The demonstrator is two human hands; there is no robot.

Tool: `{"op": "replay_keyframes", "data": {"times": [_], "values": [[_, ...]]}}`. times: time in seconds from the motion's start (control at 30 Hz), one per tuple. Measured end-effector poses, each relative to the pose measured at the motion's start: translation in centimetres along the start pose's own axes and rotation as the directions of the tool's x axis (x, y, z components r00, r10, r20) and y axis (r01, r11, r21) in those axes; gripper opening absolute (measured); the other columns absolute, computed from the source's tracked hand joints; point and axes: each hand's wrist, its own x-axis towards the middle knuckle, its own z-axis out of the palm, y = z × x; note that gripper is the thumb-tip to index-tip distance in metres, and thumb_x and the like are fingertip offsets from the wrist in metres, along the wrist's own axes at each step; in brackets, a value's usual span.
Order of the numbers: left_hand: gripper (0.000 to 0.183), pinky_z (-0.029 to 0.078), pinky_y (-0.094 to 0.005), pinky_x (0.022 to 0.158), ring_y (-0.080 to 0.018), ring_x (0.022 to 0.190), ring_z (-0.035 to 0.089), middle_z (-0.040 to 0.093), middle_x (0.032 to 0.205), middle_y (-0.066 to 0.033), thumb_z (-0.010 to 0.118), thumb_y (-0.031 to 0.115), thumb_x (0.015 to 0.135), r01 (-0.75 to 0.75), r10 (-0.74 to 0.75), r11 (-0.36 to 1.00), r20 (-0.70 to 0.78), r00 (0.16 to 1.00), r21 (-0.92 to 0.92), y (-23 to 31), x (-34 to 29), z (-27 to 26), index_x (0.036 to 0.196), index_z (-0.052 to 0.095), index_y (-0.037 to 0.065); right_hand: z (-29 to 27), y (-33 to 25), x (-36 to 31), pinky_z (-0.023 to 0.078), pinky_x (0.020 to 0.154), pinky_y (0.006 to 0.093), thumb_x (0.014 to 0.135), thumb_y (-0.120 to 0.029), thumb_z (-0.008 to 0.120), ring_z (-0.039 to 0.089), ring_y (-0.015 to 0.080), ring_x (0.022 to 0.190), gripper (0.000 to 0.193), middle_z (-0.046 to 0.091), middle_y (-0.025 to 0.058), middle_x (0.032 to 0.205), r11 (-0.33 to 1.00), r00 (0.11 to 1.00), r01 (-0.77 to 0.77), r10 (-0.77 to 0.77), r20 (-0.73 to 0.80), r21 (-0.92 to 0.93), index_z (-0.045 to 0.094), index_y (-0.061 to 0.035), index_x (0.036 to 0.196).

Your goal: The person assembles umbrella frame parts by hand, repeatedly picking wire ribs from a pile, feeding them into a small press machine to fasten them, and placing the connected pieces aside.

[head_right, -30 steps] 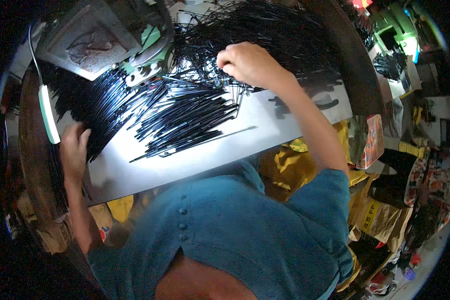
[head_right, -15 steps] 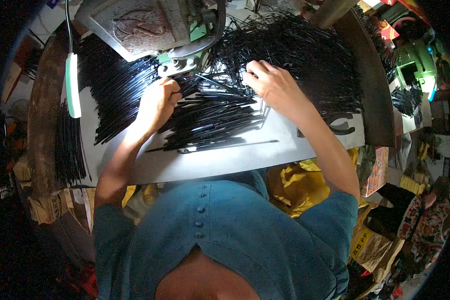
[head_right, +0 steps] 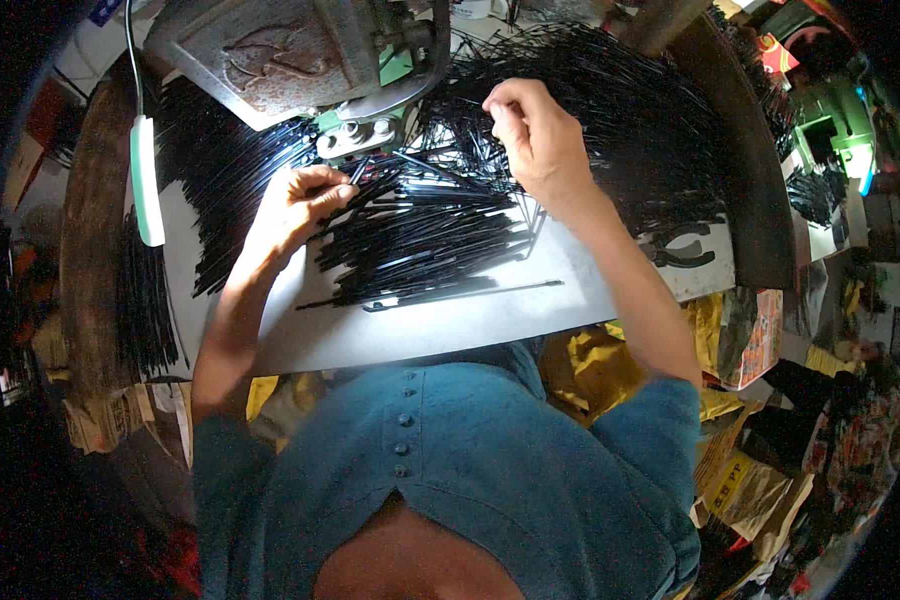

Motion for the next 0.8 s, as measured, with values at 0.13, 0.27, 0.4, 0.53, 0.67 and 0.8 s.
{"op": "replay_keyframes", "data": {"times": [0.13,0.27,0.4,0.53,0.67,0.8], "values": [[0.017,0.039,-0.0208,0.057,-0.0077,0.062,0.049,0.055,0.065,-0.0035,0.062,0.015,0.072,-0.117,0.151,0.954,-0.102,0.983,0.276,0.6,-0.9,0.0,0.080,0.059,0.000,1.3,1.1,-0.4,0.044,0.053,0.0212,0.082,-0.002,0.047,0.054,0.0093,0.060,0.006,0.056,0.0062,0.076,0.965,0.971,-0.068,0.122,-0.205,0.255,0.044,-0.0017,0.087],[0.013,0.040,-0.0214,0.053,-0.0090,0.057,0.050,0.056,0.064,-0.0046,0.056,0.013,0.076,-0.182,0.276,0.906,-0.206,0.939,0.383,0.0,-2.0,-0.4,0.083,0.060,0.002,2.3,2.0,-1.3,0.045,0.052,0.0209,0.082,0.000,0.046,0.054,0.0089,0.059,0.007,0.055,0.0061,0.075,0.931,0.967,-0.125,0.192,-0.166,0.343,0.043,-0.0014,0.088],[0.015,0.038,-0.0184,0.049,-0.0066,0.057,0.051,0.056,0.065,-0.0033,0.051,0.012,0.081,-0.068,0.079,0.995,-0.159,0.984,0.071,1.1,-3.7,-0.8,0.090,0.059,0.004,2.0,1.9,-1.3,0.046,0.054,0.0221,0.081,-0.002,0.048,0.056,0.0096,0.061,0.006,0.056,0.0068,0.075,0.921,0.978,-0.203,0.206,0.027,0.333,0.044,-0.0024,0.085],[0.016,0.042,-0.0187,0.056,-0.0085,0.064,0.055,0.058,0.079,-0.0056,0.051,0.012,0.082,-0.094,0.077,0.979,-0.100,0.992,-0.179,1.3,-4.3,-0.6,0.093,0.058,0.003,2.5,0.9,-0.9,0.048,0.062,0.0265,0.076,-0.004,0.055,0.058,0.0216,0.066,0.009,0.057,0.0096,0.077,0.995,0.989,0.027,-0.012,0.148,-0.097,0.052,0.0007,0.083],[0.018,0.043,-0.0200,0.055,-0.0086,0.062,0.055,0.056,0.073,-0.0051,0.052,0.005,0.077,-0.078,0.072,0.997,-0.223,0.972,-0.019,0.6,-2.9,-0.6,0.095,0.056,0.001,2.8,-1.6,0.8,0.049,0.062,0.0309,0.072,-0.001,0.054,0.059,0.0259,0.071,0.014,0.059,0.0102,0.082,0.953,0.959,0.163,-0.093,0.267,-0.255,0.056,-0.0031,0.085],[0.025,0.042,-0.0225,0.050,-0.0114,0.051,0.051,0.054,0.067,-0.0061,0.052,0.003,0.072,-0.155,0.197,0.977,-0.349,0.916,0.145,0.2,-1.2,0.1,0.097,0.055,0.002,5.1,-2.4,1.3,0.041,0.047,0.0211,0.077,-0.014,0.055,0.052,0.0118,0.051,0.012,0.059,0.0074,0.064,0.966,0.929,-0.220,0.165,0.332,0.137,0.060,-0.0033,0.077]]}}
